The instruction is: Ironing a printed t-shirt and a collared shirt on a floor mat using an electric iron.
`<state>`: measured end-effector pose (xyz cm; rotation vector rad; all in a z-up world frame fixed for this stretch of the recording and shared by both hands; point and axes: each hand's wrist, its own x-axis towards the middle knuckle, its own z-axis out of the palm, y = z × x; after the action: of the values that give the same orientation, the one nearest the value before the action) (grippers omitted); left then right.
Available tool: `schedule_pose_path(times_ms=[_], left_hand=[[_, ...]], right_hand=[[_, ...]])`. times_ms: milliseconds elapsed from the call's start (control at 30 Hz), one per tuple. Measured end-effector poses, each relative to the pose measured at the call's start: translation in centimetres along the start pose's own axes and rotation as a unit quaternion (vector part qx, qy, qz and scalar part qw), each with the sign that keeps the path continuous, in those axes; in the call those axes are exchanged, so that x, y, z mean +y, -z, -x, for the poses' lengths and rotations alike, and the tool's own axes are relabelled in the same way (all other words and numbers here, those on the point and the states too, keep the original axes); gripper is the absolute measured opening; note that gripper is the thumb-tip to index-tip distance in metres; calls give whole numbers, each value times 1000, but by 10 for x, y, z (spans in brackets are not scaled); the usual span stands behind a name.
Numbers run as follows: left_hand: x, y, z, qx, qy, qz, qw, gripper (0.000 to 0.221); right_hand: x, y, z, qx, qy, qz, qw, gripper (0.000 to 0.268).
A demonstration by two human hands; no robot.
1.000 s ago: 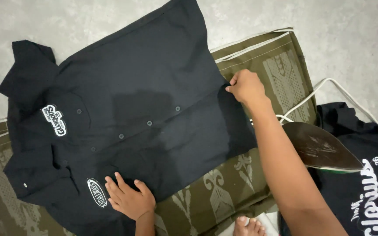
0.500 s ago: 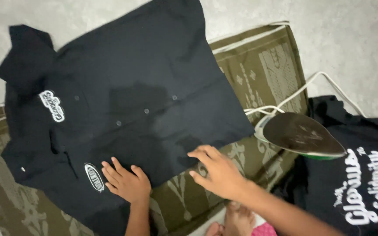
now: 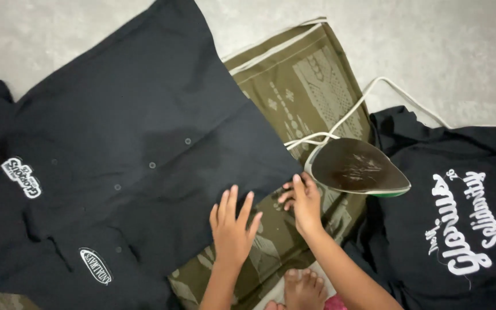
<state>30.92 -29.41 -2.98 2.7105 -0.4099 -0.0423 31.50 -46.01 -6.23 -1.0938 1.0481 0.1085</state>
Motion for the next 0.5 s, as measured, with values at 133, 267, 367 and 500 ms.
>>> schedule_pose_path(times_ms=[133, 267, 367, 500], left_hand=[[11, -20, -16, -13, -31, -10, 999, 48], [1, -36, -14, 43, -37, -11, 998, 34], [-5, -36, -8, 46, -54, -22, 997, 32], [-22, -33, 4, 29, -81, -47, 995, 33]], right_hand=[[-4, -5, -4, 31, -37, -29, 998, 26], [8, -9, -14, 120, -6, -54, 991, 22], [-2, -16, -4, 145, -4, -91, 985, 26], [-1, -17, -3, 168, 22, -128, 977, 25]])
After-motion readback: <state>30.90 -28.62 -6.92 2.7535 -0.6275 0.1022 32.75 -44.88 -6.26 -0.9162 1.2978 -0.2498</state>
